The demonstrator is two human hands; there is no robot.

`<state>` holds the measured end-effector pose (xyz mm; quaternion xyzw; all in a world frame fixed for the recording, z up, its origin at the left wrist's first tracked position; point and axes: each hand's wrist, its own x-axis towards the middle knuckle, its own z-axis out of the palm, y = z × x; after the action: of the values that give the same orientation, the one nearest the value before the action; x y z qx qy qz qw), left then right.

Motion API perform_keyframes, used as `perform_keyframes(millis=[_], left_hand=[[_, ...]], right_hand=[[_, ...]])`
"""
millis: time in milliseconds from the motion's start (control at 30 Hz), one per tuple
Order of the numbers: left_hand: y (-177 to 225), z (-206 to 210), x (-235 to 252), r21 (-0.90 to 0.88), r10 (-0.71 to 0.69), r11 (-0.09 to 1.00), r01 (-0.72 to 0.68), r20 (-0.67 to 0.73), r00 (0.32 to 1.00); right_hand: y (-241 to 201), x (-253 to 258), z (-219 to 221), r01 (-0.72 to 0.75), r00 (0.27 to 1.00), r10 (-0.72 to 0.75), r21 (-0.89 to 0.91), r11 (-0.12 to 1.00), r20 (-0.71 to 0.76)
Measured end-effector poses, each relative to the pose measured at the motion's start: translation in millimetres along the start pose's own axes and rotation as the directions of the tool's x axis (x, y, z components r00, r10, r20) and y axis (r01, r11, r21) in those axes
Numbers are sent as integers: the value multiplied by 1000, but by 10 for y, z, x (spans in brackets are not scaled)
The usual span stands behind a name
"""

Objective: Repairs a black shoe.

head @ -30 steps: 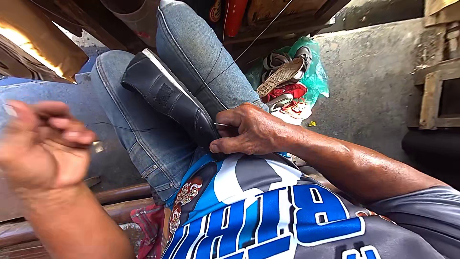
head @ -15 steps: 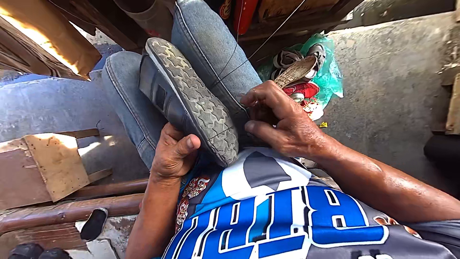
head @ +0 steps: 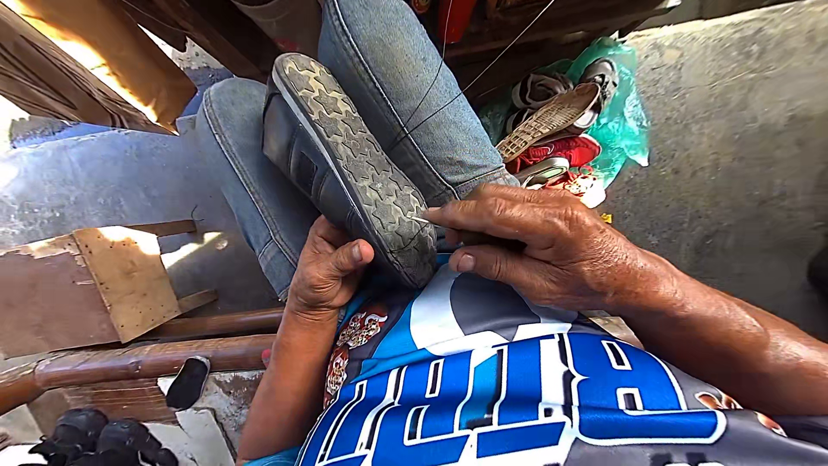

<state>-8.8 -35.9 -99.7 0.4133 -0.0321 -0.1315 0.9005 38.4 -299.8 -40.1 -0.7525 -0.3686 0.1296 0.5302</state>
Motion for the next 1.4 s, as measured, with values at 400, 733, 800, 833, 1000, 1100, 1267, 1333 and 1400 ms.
perform_keyframes(millis=[400, 733, 800, 833, 1000, 1100, 1267, 1333, 1400], left_hand=[[-17, 7, 9, 18, -14, 1000, 15, -13, 1000], [65, 55, 112, 316, -5, 948, -28, 103, 995], [70, 103, 173, 365, -4, 930, -36, 109, 994], [63, 124, 199, 389, -1, 920, -42, 110, 994], [39, 154, 297, 474, 18, 877, -80, 132, 991], [49, 183, 298, 514, 28, 853, -90, 128, 991], [51, 241, 292, 560, 43, 824, -79, 78, 996], [38, 244, 290, 564, 53, 821, -86, 75, 996], [35, 239, 296, 568, 61, 818, -92, 72, 995]], right_hand=[[10, 39, 127, 3, 998, 1, -66, 998, 64], [-114, 46, -76, -30, 995, 57, -285, 958, 86], [-116, 61, -145, -9, 993, 45, -314, 949, 107], [-106, 66, -171, 7, 992, 34, -334, 943, 119], [-53, 104, -211, 74, 986, -2, -426, 902, 166], [-39, 116, -189, 99, 981, -11, -457, 884, 191], [-56, 144, -163, 127, 979, -16, -537, 834, 205], [-57, 145, -161, 143, 975, -17, -564, 813, 223], [-50, 169, -156, 96, 981, 7, -515, 851, 196]])
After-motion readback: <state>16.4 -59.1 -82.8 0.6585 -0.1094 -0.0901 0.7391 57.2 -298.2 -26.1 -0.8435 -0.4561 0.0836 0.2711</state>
